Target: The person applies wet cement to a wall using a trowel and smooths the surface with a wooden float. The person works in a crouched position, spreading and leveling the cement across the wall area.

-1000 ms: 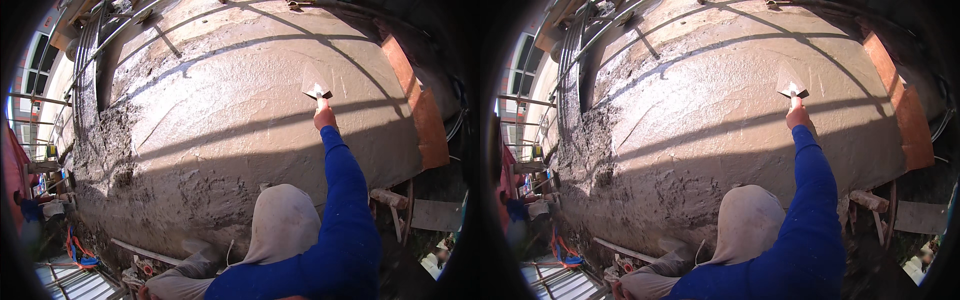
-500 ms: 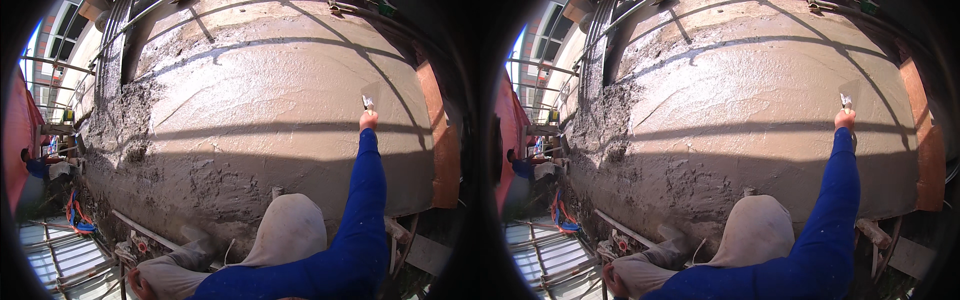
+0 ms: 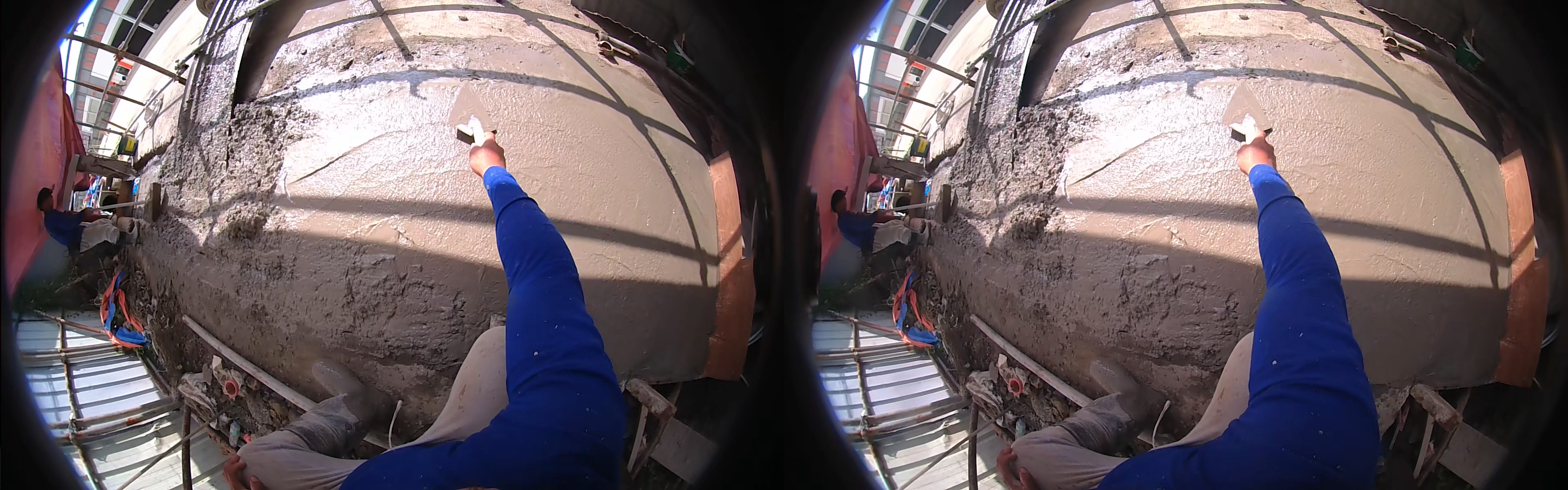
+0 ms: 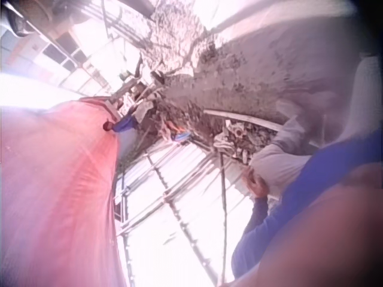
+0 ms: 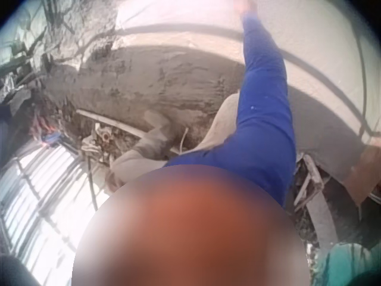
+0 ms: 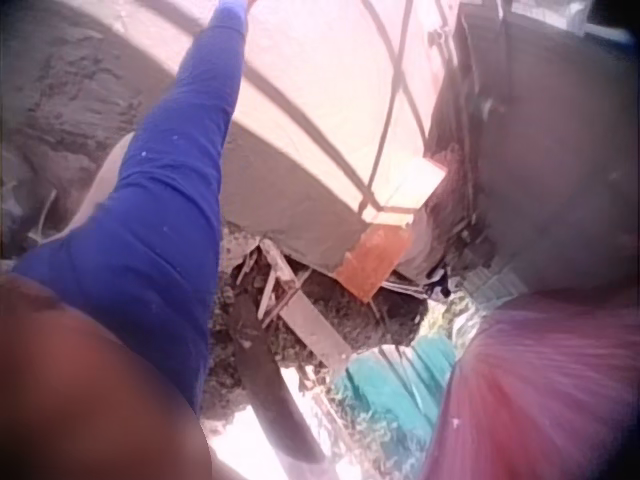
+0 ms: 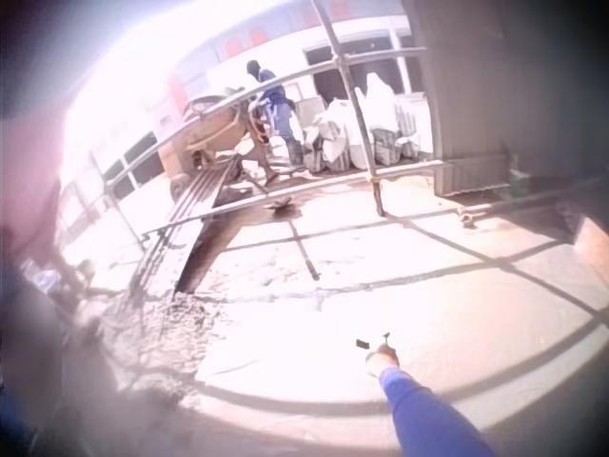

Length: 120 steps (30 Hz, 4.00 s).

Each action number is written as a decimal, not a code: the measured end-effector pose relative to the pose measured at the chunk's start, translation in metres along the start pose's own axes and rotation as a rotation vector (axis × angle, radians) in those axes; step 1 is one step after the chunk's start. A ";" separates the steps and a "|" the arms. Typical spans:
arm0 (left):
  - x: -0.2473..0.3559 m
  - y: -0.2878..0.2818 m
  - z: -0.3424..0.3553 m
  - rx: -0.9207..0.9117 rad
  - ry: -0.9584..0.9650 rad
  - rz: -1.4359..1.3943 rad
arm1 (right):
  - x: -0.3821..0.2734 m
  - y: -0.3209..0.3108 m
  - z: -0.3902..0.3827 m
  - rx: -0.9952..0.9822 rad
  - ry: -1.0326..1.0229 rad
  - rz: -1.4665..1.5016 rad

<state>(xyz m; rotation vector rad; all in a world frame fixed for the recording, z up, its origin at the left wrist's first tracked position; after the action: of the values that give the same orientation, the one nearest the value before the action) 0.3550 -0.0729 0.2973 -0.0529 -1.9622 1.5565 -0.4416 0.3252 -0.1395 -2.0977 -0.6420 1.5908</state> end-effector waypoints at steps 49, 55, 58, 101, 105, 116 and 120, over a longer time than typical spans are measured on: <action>0.124 0.022 -0.034 0.030 0.057 0.176 | 0.001 0.177 -0.377 -0.987 -0.544 -0.570; 0.128 0.022 -0.041 0.054 0.095 0.172 | -0.033 0.129 -0.366 -1.148 -0.803 -0.845; 0.131 0.026 -0.042 0.046 0.093 0.148 | -0.022 0.121 -0.371 -1.121 -0.812 -0.854; 0.082 -0.005 -0.086 0.170 -0.049 0.103 | -0.064 0.221 -0.322 -0.938 -0.800 -0.792; 0.083 -0.007 -0.085 0.170 -0.051 0.103 | -0.033 0.224 -0.364 -1.045 -0.748 -0.806; 0.068 -0.007 -0.075 0.170 -0.045 0.090 | -0.091 0.175 -0.291 -0.882 -0.843 -0.954; 0.065 -0.010 -0.071 0.159 -0.059 0.114 | -0.087 0.159 -0.356 -1.192 -0.989 -1.001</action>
<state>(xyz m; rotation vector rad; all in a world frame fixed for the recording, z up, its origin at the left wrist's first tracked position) 0.3412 0.0110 0.3425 -0.0542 -1.9016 1.8022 -0.1009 0.1253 -0.0774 -0.7516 -2.8901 1.5485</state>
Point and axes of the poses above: each hand's wrist, its own z-axis towards the middle knuckle, its own y-axis out of the palm, x = y × z, the point moved 9 cm from there along z, towards the middle knuckle, and after that the axes turned 12 degrees about -y, right-handed, at the moved point
